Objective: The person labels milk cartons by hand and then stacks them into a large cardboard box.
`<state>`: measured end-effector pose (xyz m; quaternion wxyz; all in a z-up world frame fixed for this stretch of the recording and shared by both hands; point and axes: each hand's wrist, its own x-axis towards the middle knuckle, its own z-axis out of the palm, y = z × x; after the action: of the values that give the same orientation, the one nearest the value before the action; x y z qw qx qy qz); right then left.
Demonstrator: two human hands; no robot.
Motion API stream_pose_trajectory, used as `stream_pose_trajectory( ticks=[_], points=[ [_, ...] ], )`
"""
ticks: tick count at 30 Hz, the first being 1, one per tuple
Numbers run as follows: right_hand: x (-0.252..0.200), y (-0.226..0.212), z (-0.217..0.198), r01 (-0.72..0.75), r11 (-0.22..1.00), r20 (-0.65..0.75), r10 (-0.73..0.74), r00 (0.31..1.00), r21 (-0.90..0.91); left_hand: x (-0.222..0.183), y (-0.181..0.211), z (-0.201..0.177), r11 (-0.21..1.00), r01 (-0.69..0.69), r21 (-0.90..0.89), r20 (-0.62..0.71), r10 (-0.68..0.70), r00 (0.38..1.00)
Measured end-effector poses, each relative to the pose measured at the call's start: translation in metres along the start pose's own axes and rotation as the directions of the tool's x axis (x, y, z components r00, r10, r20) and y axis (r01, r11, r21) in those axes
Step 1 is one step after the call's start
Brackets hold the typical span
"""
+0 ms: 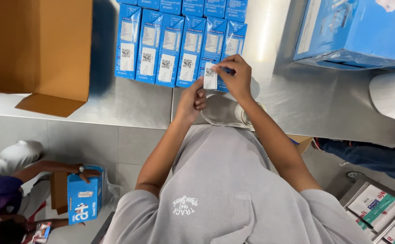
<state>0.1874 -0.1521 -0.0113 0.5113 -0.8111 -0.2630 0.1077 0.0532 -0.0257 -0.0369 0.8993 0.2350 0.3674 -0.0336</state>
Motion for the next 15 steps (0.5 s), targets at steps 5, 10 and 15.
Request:
stream_pose_trajectory(
  ticks=[5, 10, 15],
  points=[
    [0.009, -0.010, 0.013, -0.072, 0.993, -0.071, 0.066, 0.995, -0.091, 0.009, 0.015, 0.004, 0.994, 0.084, -0.074, 0.030, -0.082, 0.996],
    [0.009, -0.011, 0.020, -0.025, 0.965, -0.124, -0.008, 0.992, -0.261, 0.014, 0.020, 0.007, 0.993, 0.094, -0.076, 0.017, -0.093, 0.995],
    [0.019, 0.000, 0.027, -0.002, 0.878, -0.163, -0.086, 0.983, -0.478, 0.013, 0.024, 0.007, 0.991, 0.125, -0.043, -0.005, -0.126, 0.992]
  ],
)
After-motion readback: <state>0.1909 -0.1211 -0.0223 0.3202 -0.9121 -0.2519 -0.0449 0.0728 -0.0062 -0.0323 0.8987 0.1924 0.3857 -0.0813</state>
